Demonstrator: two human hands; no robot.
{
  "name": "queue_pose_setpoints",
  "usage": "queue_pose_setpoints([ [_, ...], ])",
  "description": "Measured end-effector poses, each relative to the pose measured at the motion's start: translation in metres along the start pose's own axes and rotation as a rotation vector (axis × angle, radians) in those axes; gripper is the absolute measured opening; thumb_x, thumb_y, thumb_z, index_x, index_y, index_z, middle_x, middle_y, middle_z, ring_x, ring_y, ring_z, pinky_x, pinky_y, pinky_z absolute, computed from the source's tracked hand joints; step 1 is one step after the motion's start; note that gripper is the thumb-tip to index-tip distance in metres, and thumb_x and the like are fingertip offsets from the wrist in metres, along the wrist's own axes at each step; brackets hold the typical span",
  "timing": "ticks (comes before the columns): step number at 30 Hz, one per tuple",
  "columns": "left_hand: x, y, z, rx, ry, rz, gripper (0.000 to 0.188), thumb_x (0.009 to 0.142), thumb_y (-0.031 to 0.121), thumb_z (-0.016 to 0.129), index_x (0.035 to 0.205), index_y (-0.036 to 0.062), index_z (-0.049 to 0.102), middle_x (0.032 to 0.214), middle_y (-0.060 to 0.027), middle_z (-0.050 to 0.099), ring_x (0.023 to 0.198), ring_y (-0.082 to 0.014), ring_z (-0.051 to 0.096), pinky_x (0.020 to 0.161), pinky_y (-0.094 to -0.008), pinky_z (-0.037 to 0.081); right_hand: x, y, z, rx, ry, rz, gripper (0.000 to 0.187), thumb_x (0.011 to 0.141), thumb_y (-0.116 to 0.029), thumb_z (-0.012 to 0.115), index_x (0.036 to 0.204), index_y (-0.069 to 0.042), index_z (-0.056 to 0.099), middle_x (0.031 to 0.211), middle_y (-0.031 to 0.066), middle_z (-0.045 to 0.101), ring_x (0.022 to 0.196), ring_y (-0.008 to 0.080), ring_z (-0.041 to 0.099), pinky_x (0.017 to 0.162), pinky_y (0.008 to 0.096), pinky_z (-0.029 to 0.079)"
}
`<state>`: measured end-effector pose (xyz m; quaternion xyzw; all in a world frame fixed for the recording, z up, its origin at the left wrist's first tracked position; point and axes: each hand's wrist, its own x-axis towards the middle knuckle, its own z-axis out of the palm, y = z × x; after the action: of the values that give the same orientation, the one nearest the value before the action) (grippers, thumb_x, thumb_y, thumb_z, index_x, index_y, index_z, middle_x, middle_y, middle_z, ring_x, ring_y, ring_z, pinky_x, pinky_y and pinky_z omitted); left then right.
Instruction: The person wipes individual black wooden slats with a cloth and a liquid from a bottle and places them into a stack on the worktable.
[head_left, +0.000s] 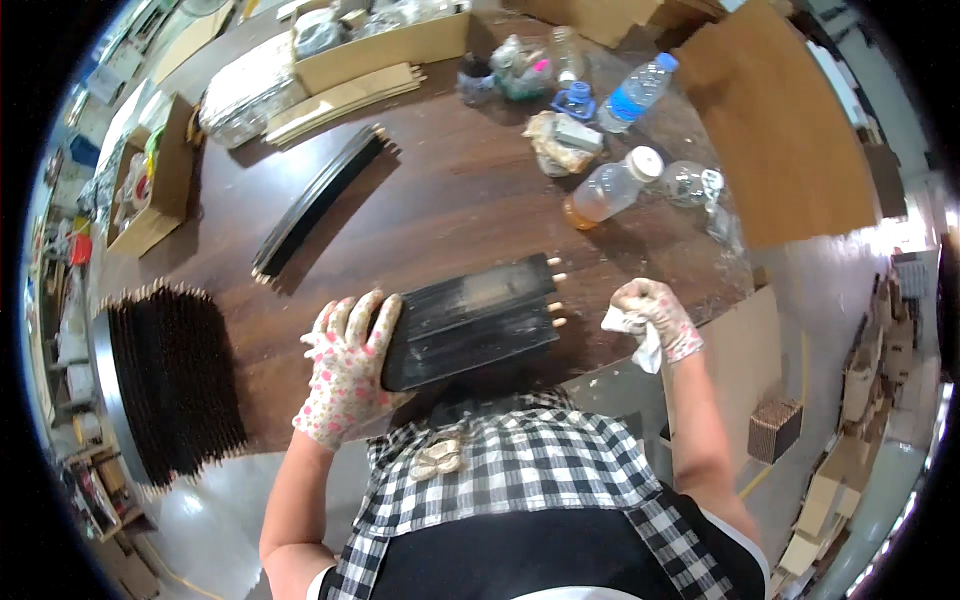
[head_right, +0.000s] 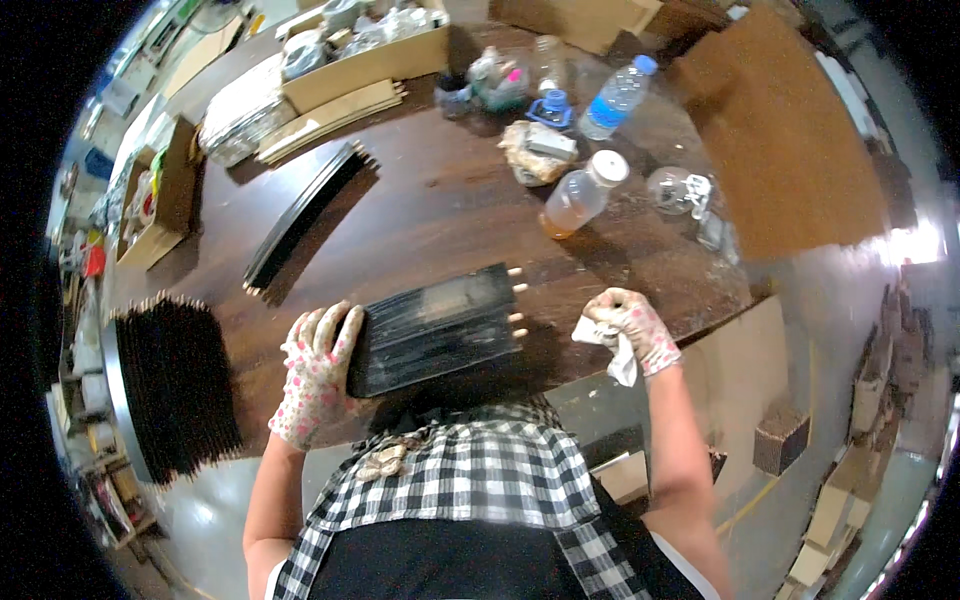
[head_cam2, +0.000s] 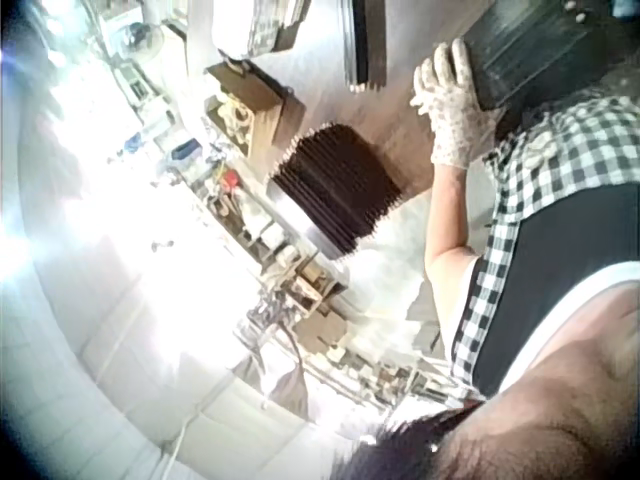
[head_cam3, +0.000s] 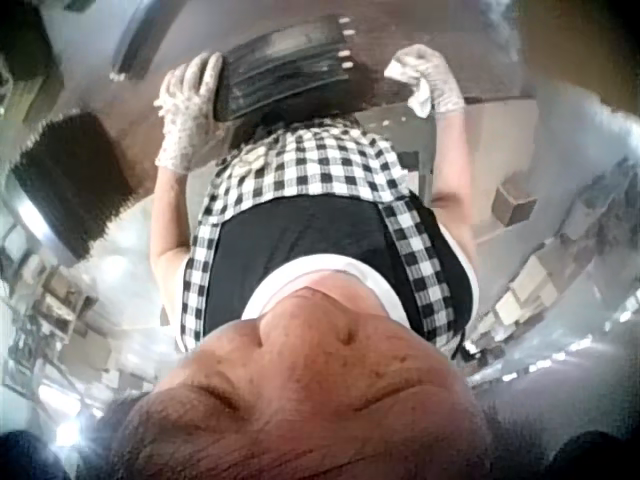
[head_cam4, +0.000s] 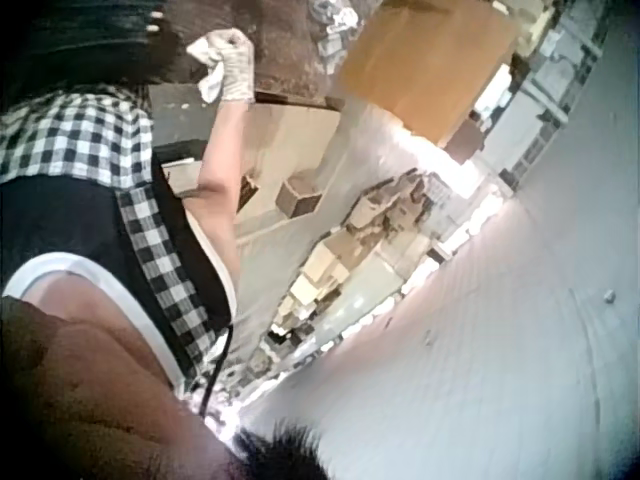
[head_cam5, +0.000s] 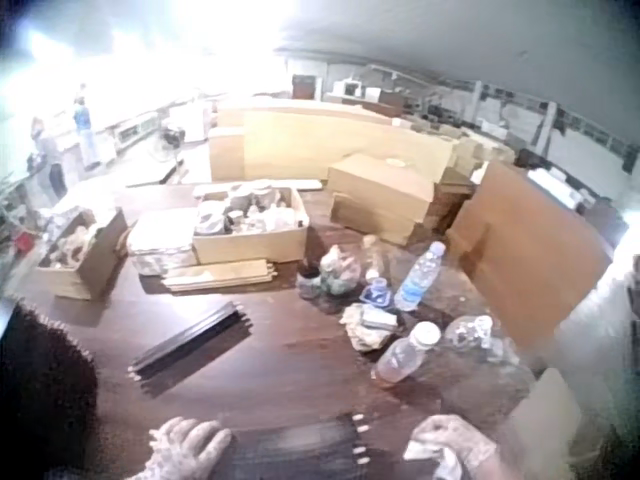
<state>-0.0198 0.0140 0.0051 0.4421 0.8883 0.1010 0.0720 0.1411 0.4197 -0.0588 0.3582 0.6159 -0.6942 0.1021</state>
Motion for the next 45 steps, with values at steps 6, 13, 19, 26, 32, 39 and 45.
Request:
queue_pose_setpoints([
  [6,-0.003,-0.006,0.009,0.022,0.016,-0.012,0.100,0.056,0.032,0.085,0.142,0.0021,0.043,0.138,-0.0182,0.045,0.128,-0.0391,0.041,0.112,-0.0543,0.029,-0.006,0.007,0.012,-0.653,0.492,-0.038,0.029,0.089,-0.032,0.066,0.093,-0.003,0.066,0.084,0.0198,0.070,0.083,0.0333,0.069,0.079,0.0412,0.054],
  [13,-0.005,0.000,0.006,0.043,-0.037,-0.032,0.107,0.053,0.031,0.089,0.145,0.0034,0.040,0.143,-0.0175,0.042,0.132,-0.0391,0.038,0.114,-0.0545,0.026,0.046,0.039,-0.003,-1.274,0.714,-0.080,0.032,0.085,-0.026,0.059,0.100,0.001,0.066,0.097,0.0245,0.070,0.095,0.0405,0.068,0.088,0.0462,0.054],
  [19,-0.007,0.027,-0.003,-0.002,0.275,0.128,0.101,0.055,0.037,0.089,0.141,0.0045,0.046,0.143,-0.0174,0.045,0.133,-0.0383,0.040,0.111,-0.0553,0.029,0.028,0.029,-0.023,-0.803,0.590,-0.067,0.020,0.083,-0.016,0.059,0.090,0.001,0.066,0.080,0.0184,0.069,0.078,0.0317,0.070,0.072,0.0438,0.057],
  [26,0.035,0.108,-0.012,-0.751,0.278,0.082,0.059,0.080,0.016,0.079,0.131,-0.0001,0.056,0.115,-0.0173,0.064,0.099,-0.0283,0.065,0.083,-0.0389,0.055,-0.068,-0.036,0.039,-0.439,-0.142,-0.301,0.013,0.083,-0.012,0.067,0.090,-0.001,0.065,0.079,0.0024,0.063,0.071,0.0092,0.061,0.063,0.0279,0.050],
  [32,0.052,0.129,0.018,-1.064,0.252,0.126,0.016,0.082,0.006,0.077,0.097,0.0035,0.070,0.092,-0.0105,0.070,0.087,-0.0224,0.069,0.076,-0.0325,0.056,-0.078,-0.035,0.090,-0.559,-0.449,-0.778,0.017,0.086,-0.013,0.065,0.096,0.000,0.067,0.078,0.0050,0.063,0.070,0.0115,0.059,0.065,0.0289,0.049],
  [39,0.028,0.104,0.008,-1.139,0.457,0.304,0.016,0.079,0.004,0.076,0.094,0.0066,0.073,0.088,-0.0100,0.070,0.081,-0.0261,0.069,0.070,-0.0333,0.056,-0.074,-0.020,0.122,-0.005,-0.711,-0.190,0.043,0.092,-0.030,0.071,0.117,0.004,0.064,0.095,0.0058,0.070,0.077,0.0100,0.063,0.071,0.0250,0.050],
  [45,-0.001,0.041,0.002,-1.071,0.497,0.418,0.023,0.076,0.012,0.079,0.097,0.0069,0.071,0.090,-0.0089,0.071,0.082,-0.0265,0.070,0.073,-0.0349,0.056,-0.090,-0.022,0.188,0.350,-0.793,-0.021,0.041,0.082,-0.030,0.079,0.103,0.002,0.066,0.086,0.0061,0.067,0.072,0.0134,0.064,0.065,0.0279,0.052],
])
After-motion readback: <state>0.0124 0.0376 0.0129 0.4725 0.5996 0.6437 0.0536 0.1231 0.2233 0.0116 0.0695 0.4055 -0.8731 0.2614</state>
